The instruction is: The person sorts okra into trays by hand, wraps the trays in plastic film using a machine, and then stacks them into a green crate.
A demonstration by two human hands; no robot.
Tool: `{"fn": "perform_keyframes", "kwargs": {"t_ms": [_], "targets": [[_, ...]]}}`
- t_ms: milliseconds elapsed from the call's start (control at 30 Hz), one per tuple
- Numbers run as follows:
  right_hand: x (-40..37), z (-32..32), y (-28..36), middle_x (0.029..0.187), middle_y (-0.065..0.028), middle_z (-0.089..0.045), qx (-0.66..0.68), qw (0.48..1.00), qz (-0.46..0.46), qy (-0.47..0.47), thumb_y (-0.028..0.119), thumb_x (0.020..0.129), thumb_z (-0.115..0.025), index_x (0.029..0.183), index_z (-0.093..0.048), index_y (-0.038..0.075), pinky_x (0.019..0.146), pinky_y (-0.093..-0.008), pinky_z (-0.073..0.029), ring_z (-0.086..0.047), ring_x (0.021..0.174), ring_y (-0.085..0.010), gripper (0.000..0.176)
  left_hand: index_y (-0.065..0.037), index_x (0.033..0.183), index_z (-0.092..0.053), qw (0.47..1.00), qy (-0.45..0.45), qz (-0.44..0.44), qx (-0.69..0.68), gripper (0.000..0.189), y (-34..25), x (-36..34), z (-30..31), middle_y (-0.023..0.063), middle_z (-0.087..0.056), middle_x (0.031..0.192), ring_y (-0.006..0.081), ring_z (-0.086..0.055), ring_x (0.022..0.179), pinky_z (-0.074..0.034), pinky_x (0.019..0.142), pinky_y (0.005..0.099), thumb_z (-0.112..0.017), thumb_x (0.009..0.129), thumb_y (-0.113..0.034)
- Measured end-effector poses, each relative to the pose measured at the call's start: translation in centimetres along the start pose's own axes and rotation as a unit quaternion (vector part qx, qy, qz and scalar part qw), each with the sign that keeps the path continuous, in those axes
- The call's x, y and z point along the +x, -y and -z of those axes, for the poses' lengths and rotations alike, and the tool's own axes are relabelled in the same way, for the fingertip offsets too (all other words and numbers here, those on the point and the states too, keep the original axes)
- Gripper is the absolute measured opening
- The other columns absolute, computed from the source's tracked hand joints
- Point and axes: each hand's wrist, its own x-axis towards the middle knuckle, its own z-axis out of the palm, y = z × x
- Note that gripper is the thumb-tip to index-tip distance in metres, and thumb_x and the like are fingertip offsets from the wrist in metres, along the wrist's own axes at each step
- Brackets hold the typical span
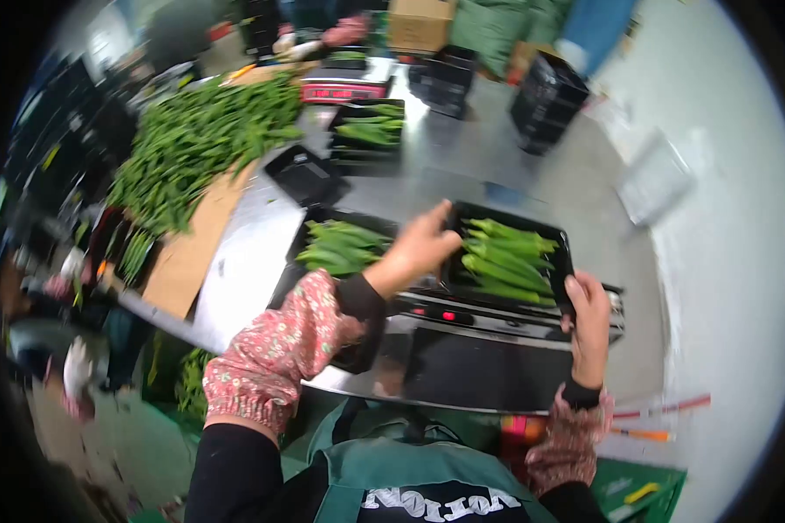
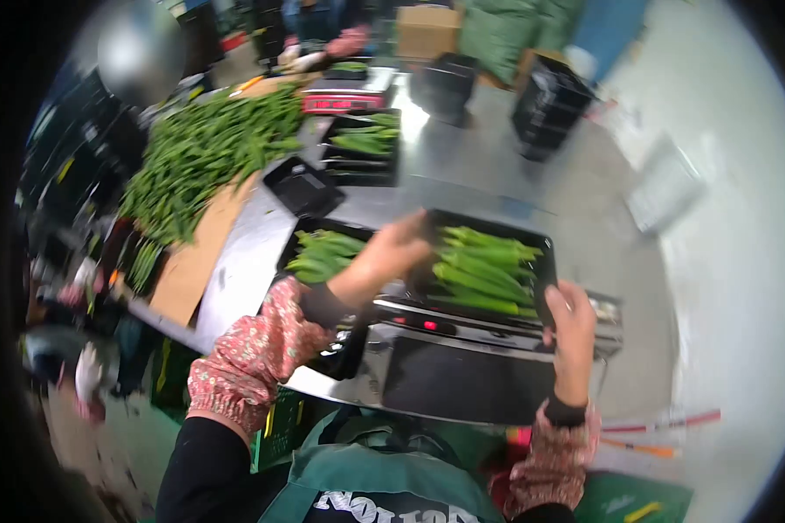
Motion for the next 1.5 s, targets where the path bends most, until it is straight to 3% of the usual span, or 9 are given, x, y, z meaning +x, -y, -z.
{"fn": "perform_keyframes", "kwargs": {"t_ms": [133,300,667,800,900,1067,1233,1333,1500], "targets": [[5.4,1.8,0.9,0.082,-0.0037,-0.061,0.029,0.998,-0.009,-0.06,0.019,0.09,-0.065,0.113,-0.058,-0.003,0.04,-0.0203,-0.037,-0.048,0.053,-0.0052,0.032,0.006,0.142,-0.034,0.998,0.059,-0.009,-0.012,0.063,0.5,8.6,-1.8,0.0075,-0.064,0.087,0.0106,-0.06,0.061,-0.046,0.047,0.0241,-0.052,0.083,-0.004],[11.8,3.9,-2.8,0.073,-0.0039,-0.059,-0.118,0.99,-0.033,-0.071,0.019,0.089,-0.063,0.108,-0.059,-0.003,0.037,-0.023,-0.037,-0.048,0.047,-0.0068,0.03,0.006,0.127,-0.048,0.995,0.046,-0.068,0.056,0.051,5.8,16.4,-4.3,0.0192,-0.065,0.084,0.0233,-0.064,0.057,-0.052,0.046,0.033,-0.055,0.079,-0.009],[13.1,6.5,-4.9,0.06,-0.0054,-0.053,-0.24,0.966,0.051,0.078,0.021,0.089,-0.063,0.104,-0.06,-0.005,0.054,-0.031,-0.04,-0.049,0.054,-0.0118,0.03,0.004,0.143,-0.033,0.994,0.089,0.066,0.016,0.058,2.7,10.8,-4.2,0.0088,-0.06,0.078,0.0131,-0.057,0.05,-0.051,0.043,0.0261,-0.052,0.09,-0.011],[11.9,7.6,-3.4,0.062,-0.0044,-0.055,-0.144,0.979,-0.026,0.142,0.026,0.09,-0.064,0.104,-0.06,-0.005,0.053,-0.0301,-0.041,-0.051,0.056,-0.0094,0.034,0.0,0.139,-0.043,0.988,0.042,0.146,0.027,0.052,1.2,8.9,-4.6,0.0031,-0.058,0.073,0.0095,-0.057,0.053,-0.05,0.044,0.0225,-0.056,0.096,-0.025],[11.8,9.8,-3.5,0.066,-0.0063,-0.059,-0.196,0.954,0.015,0.225,0.029,0.093,-0.061,0.101,-0.062,-0.002,0.054,-0.0289,-0.042,-0.052,0.056,-0.0099,0.032,-0.001,0.127,-0.057,0.988,-0.087,0.054,0.119,0.038,1.5,6.0,-4.5,0.0052,-0.062,0.073,0.0105,-0.059,0.055,-0.049,0.049,0.0242,-0.055,0.097,-0.025],[10.4,14.0,-3.5,0.076,-0.0091,-0.064,-0.336,0.859,0.303,0.238,0.022,0.092,-0.059,0.101,-0.067,0.007,0.056,-0.0339,-0.046,-0.06,0.063,-0.0234,0.02,-0.007,0.109,-0.067,0.881,-0.094,-0.174,0.43,0.021,0.3,0.2,-2.3,0.0159,-0.067,0.082,0.0317,-0.063,0.063,-0.05,0.055,0.0364,-0.061,0.091,-0.015],[9.0,17.3,-3.5,0.081,-0.007,-0.057,-0.511,0.715,0.398,0.264,0.019,0.088,-0.061,0.113,-0.064,0.016,0.058,-0.0381,-0.047,-0.06,0.069,-0.0261,0.025,-0.022,0.132,-0.054,0.689,0.077,-0.187,0.696,0.053,-0.1,-4.4,0.9,0.0061,-0.051,0.083,0.0221,-0.058,0.053,-0.048,0.046,0.0339,-0.056,0.082,-0.005],[8.7,17.4,-2.9,0.081,-0.0048,-0.051,-0.572,0.638,0.436,0.276,0.019,0.085,-0.062,0.124,-0.059,0.021,0.055,-0.0374,-0.046,-0.057,0.062,-0.023,0.039,-0.029,0.141,-0.045,0.646,0.137,-0.226,0.716,0.063,-1.0,-4.3,1.7,0.0063,-0.052,0.089,0.0178,-0.056,0.05,-0.047,0.044,0.0326,-0.055,0.083,-0.005],[7.6,14.9,-2.9,0.077,-0.0037,-0.048,-0.602,0.621,0.442,0.237,0.022,0.086,-0.062,0.128,-0.057,0.024,0.053,-0.0352,-0.045,-0.054,0.058,-0.0211,0.043,-0.031,0.146,-0.039,0.605,0.234,-0.338,0.682,0.063,-0.7,-0.8,2.7,0.0012,-0.055,0.078,0.0142,-0.055,0.049,-0.047,0.043,0.03,-0.052,0.087,-0.013]]}}
